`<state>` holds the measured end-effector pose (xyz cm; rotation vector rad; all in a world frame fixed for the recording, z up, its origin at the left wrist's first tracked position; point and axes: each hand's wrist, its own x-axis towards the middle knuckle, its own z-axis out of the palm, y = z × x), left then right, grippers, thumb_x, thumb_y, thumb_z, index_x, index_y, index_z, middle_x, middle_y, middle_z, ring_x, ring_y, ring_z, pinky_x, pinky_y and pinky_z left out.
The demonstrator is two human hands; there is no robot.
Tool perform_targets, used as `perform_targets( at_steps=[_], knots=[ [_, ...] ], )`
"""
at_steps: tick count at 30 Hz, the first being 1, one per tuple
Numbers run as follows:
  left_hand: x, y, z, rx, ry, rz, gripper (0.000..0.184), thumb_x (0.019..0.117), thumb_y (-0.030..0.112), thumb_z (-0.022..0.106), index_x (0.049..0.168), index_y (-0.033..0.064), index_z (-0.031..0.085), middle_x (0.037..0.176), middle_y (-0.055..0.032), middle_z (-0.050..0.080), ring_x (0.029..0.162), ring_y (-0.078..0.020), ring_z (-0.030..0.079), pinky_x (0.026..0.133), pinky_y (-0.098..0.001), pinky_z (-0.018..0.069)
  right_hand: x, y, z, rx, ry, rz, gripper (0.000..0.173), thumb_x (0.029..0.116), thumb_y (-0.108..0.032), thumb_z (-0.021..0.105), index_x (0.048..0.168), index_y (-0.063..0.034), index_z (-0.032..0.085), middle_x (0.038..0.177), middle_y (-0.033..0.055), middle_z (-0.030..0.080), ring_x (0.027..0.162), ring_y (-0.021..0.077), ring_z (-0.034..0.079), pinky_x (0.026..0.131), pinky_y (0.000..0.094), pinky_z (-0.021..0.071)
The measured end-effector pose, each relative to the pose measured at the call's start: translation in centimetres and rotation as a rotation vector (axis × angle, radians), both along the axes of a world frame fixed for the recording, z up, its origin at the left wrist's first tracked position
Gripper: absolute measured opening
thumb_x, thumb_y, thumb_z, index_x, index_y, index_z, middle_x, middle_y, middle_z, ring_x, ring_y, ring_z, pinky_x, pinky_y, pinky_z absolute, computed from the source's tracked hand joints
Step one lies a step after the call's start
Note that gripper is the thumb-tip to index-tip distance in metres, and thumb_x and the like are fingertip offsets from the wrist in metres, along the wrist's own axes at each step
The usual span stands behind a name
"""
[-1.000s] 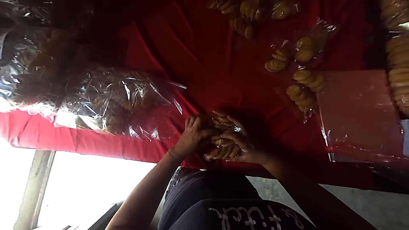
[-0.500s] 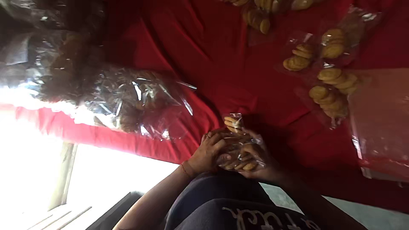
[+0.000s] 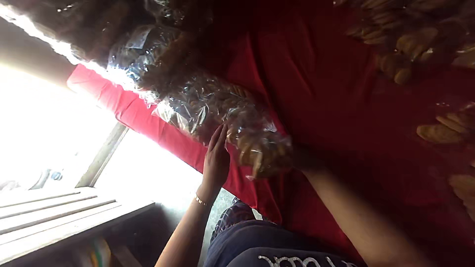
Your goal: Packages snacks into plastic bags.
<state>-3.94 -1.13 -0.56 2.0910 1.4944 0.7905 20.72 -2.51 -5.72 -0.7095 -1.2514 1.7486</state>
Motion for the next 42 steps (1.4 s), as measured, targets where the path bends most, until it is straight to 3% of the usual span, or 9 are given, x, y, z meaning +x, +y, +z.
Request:
perform_targets(
  at_steps=[3,9,13,16,21,31,36,38,42],
  knots=[
    [-1.2,-1.8,-0.5,0.267,-0.109,-0.055,0.034,0.0897,-0.011,0.049,0.119,-0.0112,0.067,0.137,-0.0263,0.061,0.124,-0.0291,0.064,0.104,-0.0352,0.0508,-4.4,4.3,1.2,-0.150,-0.218,0.013,0.050,0.0756,-0.017,0.079,0.118,-0.0021,0.058,0.096,-0.0043,0.068,0.089,0.0025,0.067,0.084,0.0237,0.0570],
    [-1.1,-5.8,-1.8,0.340,-0.003,-0.247,0.037,0.0957,-0.007,0.049,0.129,0.0000,0.063,0.139,-0.0164,0.063,0.113,-0.0218,0.069,0.091,-0.0299,0.0554,-8.7,2.5,2.0,-0.053,-0.474,-0.373,0.072,0.0722,-0.021,0.084,0.129,0.0080,0.050,0.108,0.0018,0.066,0.096,-0.0021,0.063,0.086,0.0161,0.0530],
    [0.2,-5.8,-1.9,0.304,-0.047,-0.360,0.042,0.0973,-0.006,0.053,0.138,0.0020,0.060,0.143,-0.0135,0.061,0.102,-0.0219,0.072,0.081,-0.0314,0.0578,-13.7,0.9,-1.4,0.344,-0.808,-0.481,0.058,0.0921,-0.021,0.070,0.138,0.0098,0.052,0.134,0.0240,0.059,0.124,0.0171,0.060,0.106,0.0259,0.0470],
    [-0.3,-5.3,-3.1,0.281,-0.003,-0.483,0.046,0.0958,-0.008,0.054,0.141,0.0014,0.057,0.146,-0.0133,0.058,0.101,-0.0228,0.072,0.078,-0.0313,0.0577,-13.2,2.1,-3.9,0.727,-0.975,-0.387,0.087,0.0757,-0.051,0.074,0.143,0.0002,0.053,0.149,0.0407,0.038,0.139,0.0525,0.041,0.116,0.0584,0.0341],
    [-2.3,-4.9,-2.5,0.227,-0.025,-0.553,0.048,0.0958,-0.007,0.054,0.143,0.0022,0.055,0.148,-0.0133,0.056,0.105,-0.0234,0.071,0.077,-0.0311,0.0582,-11.4,0.6,-2.2,0.646,-0.824,-0.368,0.085,0.0932,-0.049,0.063,0.149,0.0112,0.041,0.156,0.0372,0.033,0.151,0.0375,0.032,0.124,0.0387,0.0242],
    [-3.2,-3.5,-2.1,0.027,-0.055,-0.870,0.055,0.0960,-0.004,0.058,0.149,0.0091,0.050,0.153,-0.0194,0.048,0.101,-0.0287,0.072,0.071,-0.0359,0.0591,-17.2,3.1,-4.0,0.845,-1.140,-0.461,0.082,0.0909,-0.054,0.063,0.156,-0.0093,0.042,0.158,0.0349,0.030,0.148,0.0484,0.032,0.118,0.0612,0.0291],
    [-5.9,-2.1,1.0,0.154,-0.336,-0.634,0.029,0.1002,0.002,0.051,0.126,0.0019,0.065,0.122,-0.0164,0.069,0.113,-0.0208,0.067,0.097,-0.0296,0.0533,-11.3,-3.1,-3.1,0.730,-0.927,-0.737,0.051,0.1029,-0.041,0.053,0.143,-0.0105,0.050,0.152,0.0194,0.045,0.145,0.0194,0.041,0.118,0.0313,0.0349],
    [-5.1,-1.5,1.6,0.241,-0.366,-0.633,0.027,0.1011,0.000,0.049,0.122,0.0033,0.066,0.124,-0.0149,0.068,0.116,-0.0210,0.064,0.102,-0.0299,0.0491,-9.8,-3.9,-2.7,0.544,-1.017,-0.865,0.063,0.0967,-0.035,0.059,0.141,0.0090,0.050,0.147,0.0315,0.047,0.137,0.0315,0.049,0.112,0.0388,0.0423],
    [0.6,0.7,0.2,0.277,-0.460,-0.853,0.035,0.1007,0.002,0.051,0.132,0.0040,0.065,0.137,-0.0199,0.063,0.135,-0.0329,0.055,0.118,-0.0471,0.0388,-11.4,0.3,-1.8,0.249,-1.329,-0.779,0.070,0.1001,-0.034,0.052,0.147,0.0166,0.039,0.155,0.0378,0.033,0.146,0.0497,0.034,0.123,0.0512,0.0255]
  ],
)
